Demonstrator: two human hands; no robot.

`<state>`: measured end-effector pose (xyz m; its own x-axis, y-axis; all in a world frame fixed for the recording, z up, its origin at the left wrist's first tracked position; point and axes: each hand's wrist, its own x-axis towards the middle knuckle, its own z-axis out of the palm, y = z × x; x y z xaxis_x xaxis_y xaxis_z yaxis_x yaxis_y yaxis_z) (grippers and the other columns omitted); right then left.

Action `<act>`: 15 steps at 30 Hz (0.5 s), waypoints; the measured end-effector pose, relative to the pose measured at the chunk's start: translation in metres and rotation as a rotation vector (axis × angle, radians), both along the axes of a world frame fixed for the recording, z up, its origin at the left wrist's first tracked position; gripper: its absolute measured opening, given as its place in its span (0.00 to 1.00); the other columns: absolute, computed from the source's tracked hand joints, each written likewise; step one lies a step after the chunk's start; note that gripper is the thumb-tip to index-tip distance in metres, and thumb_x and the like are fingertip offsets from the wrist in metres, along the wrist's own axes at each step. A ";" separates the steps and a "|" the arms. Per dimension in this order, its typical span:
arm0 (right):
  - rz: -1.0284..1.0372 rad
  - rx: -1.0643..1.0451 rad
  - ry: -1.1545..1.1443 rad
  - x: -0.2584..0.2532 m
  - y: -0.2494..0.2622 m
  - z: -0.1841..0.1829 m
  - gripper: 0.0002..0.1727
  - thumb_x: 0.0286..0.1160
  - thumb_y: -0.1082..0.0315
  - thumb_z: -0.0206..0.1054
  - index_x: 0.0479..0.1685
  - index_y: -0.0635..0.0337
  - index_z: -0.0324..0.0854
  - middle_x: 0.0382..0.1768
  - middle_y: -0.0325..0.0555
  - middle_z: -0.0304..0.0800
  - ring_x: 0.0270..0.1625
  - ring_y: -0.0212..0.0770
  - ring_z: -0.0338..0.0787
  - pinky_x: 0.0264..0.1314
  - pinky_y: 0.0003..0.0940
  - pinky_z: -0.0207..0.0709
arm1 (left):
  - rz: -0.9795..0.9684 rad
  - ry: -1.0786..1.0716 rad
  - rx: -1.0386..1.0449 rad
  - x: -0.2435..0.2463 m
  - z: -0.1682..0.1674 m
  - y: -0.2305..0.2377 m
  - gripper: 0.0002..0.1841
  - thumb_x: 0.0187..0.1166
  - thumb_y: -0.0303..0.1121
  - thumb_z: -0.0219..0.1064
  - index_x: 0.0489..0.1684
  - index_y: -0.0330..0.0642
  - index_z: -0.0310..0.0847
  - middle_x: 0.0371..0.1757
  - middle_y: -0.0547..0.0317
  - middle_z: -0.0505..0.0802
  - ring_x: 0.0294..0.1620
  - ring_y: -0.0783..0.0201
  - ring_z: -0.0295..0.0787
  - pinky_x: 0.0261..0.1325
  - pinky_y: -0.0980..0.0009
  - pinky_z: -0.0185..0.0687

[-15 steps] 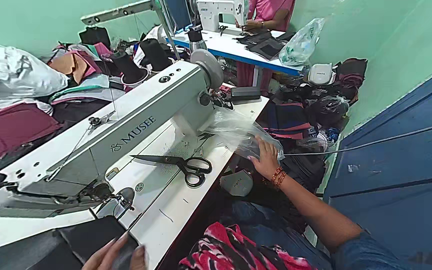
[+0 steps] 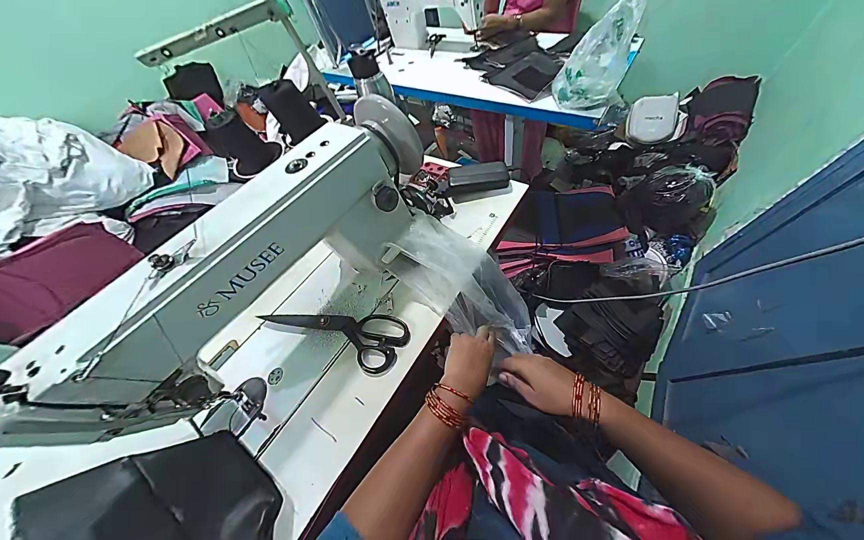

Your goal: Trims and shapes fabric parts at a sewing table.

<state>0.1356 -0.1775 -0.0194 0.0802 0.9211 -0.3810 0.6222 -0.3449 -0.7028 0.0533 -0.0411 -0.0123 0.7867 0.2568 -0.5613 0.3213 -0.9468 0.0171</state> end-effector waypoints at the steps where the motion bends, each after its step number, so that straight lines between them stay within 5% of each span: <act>1: -0.065 -0.039 0.012 0.008 0.000 0.002 0.23 0.95 0.62 0.47 0.69 0.70 0.80 0.63 0.66 0.87 0.69 0.60 0.86 0.75 0.57 0.72 | 0.008 -0.013 -0.005 -0.003 -0.004 -0.001 0.32 0.78 0.14 0.55 0.87 0.37 0.64 0.78 0.36 0.80 0.69 0.32 0.83 0.70 0.36 0.74; 5: -0.351 0.072 0.006 0.020 0.019 0.011 0.21 0.89 0.74 0.47 0.71 0.69 0.80 0.67 0.63 0.85 0.70 0.53 0.86 0.78 0.45 0.73 | 0.032 -0.233 0.034 -0.020 -0.018 -0.008 0.25 0.80 0.17 0.55 0.79 0.31 0.74 0.66 0.33 0.88 0.60 0.34 0.88 0.63 0.42 0.79; 8: -0.401 0.246 0.147 0.014 0.048 0.003 0.25 0.81 0.82 0.46 0.74 0.72 0.77 0.71 0.62 0.84 0.73 0.47 0.86 0.80 0.34 0.73 | 0.027 -0.346 0.105 -0.031 -0.019 -0.017 0.15 0.76 0.16 0.58 0.54 0.26 0.88 0.59 0.36 0.91 0.59 0.37 0.89 0.61 0.45 0.79; 11: -0.402 -0.007 0.003 0.016 0.077 0.002 0.28 0.82 0.82 0.47 0.82 0.73 0.67 0.77 0.67 0.76 0.80 0.55 0.77 0.85 0.44 0.66 | -0.098 -0.514 0.429 -0.045 -0.023 -0.026 0.14 0.69 0.15 0.63 0.44 0.35 0.94 0.60 0.51 0.94 0.61 0.55 0.90 0.59 0.62 0.79; 13: -0.490 -0.125 -0.186 0.028 0.088 -0.002 0.28 0.81 0.81 0.51 0.83 0.76 0.62 0.76 0.72 0.73 0.82 0.63 0.74 0.85 0.51 0.65 | -0.166 -0.516 0.488 -0.050 -0.025 -0.024 0.15 0.72 0.16 0.62 0.48 0.37 0.94 0.66 0.50 0.93 0.73 0.54 0.85 0.72 0.62 0.73; 15: -0.552 -0.140 -0.252 0.042 0.088 -0.004 0.27 0.82 0.80 0.52 0.83 0.72 0.64 0.75 0.70 0.76 0.82 0.64 0.73 0.85 0.53 0.65 | -0.130 -0.430 0.227 -0.049 -0.017 -0.019 0.15 0.77 0.16 0.58 0.48 0.28 0.92 0.72 0.37 0.88 0.85 0.43 0.73 0.89 0.49 0.54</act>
